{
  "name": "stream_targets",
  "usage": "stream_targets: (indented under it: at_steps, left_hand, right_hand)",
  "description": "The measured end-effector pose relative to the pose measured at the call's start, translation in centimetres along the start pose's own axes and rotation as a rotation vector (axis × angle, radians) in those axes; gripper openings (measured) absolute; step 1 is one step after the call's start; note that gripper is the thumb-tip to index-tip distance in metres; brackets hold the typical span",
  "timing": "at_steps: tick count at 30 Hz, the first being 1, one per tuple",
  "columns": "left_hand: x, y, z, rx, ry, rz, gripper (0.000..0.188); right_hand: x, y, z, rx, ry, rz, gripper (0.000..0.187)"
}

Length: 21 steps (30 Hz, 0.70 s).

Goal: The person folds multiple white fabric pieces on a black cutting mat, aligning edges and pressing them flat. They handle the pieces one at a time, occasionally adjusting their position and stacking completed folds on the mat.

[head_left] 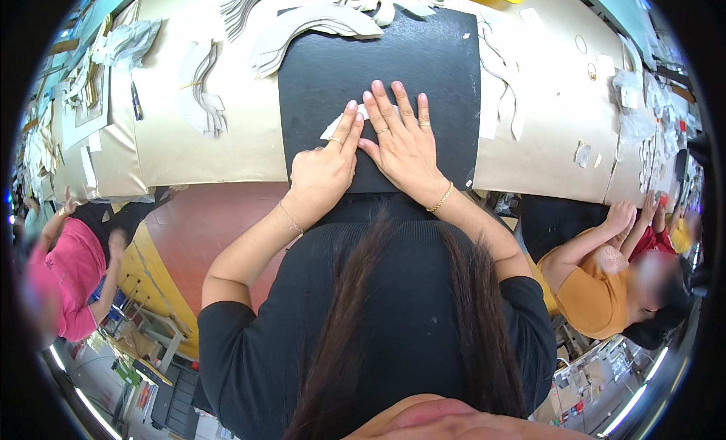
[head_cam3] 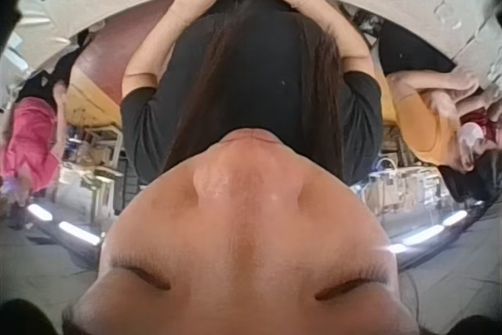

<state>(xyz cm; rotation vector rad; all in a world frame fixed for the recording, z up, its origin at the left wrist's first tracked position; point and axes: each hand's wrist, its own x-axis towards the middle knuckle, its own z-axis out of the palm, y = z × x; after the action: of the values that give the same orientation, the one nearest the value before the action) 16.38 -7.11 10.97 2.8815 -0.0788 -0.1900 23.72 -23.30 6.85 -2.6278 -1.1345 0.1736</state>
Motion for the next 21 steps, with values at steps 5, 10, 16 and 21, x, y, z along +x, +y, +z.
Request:
stream_targets:
  at_steps: [5, 10, 16, 21]
  left_hand:
    - [-0.5, 0.1, 0.4, 0.081, -0.058, 0.020, 0.055]
    - [0.1, -0.7, -0.1, -0.045, -0.025, 0.040, 0.052]
    - [1.4, -1.5, -2.4, -0.407, 0.267, -0.059, 0.045]
    - [4.1, -6.1, -4.9, -0.404, 0.368, -0.343, 0.033]
  right_hand:
    - [-4.1, 2.2, -0.7, -0.028, -0.005, 0.079, 0.084]
    - [-8.0, 3.7, -2.9, -0.057, -0.076, 0.266, 0.082]
    - [-3.2, 2.2, -3.8, 0.153, 0.150, 0.213, 0.059]
    - [0.8, 0.3, -4.1, 0.224, 0.128, 0.229, 0.037]
